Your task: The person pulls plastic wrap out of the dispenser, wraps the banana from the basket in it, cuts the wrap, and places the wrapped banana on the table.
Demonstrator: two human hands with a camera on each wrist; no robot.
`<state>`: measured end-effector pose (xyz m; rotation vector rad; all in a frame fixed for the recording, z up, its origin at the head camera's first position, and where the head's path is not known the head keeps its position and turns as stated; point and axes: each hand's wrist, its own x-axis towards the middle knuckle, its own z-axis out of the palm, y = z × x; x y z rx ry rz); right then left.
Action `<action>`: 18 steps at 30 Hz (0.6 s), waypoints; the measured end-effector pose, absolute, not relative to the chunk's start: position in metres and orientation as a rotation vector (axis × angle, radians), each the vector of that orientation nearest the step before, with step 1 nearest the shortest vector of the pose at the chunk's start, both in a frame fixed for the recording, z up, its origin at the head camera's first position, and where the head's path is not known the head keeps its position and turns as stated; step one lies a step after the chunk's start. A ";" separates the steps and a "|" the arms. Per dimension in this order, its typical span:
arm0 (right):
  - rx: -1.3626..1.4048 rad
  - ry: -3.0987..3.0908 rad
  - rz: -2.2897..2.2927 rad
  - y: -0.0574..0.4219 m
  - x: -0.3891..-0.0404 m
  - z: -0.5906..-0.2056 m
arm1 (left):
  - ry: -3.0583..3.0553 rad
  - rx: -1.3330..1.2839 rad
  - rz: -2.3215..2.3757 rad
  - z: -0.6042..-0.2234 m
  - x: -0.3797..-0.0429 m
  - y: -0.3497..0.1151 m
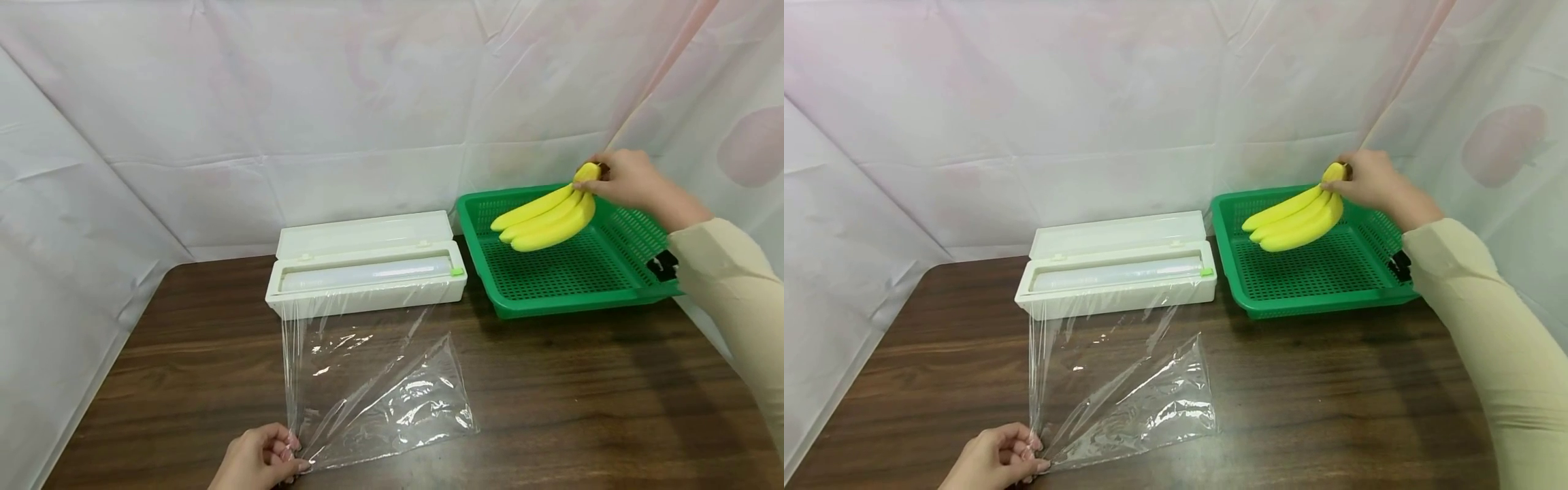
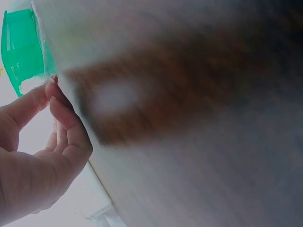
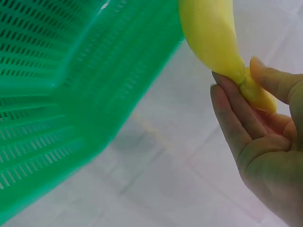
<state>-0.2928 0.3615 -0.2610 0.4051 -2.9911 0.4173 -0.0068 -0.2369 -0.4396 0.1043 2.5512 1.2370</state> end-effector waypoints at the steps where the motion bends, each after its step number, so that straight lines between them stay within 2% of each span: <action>1: 0.399 -2.981 0.427 0.360 -0.291 -0.258 | 2.554 0.108 1.236 -0.439 -0.007 -0.237; 18: 0.420 -2.901 0.572 0.315 -0.256 -0.240 | 2.534 0.081 1.250 -0.440 -0.009 -0.236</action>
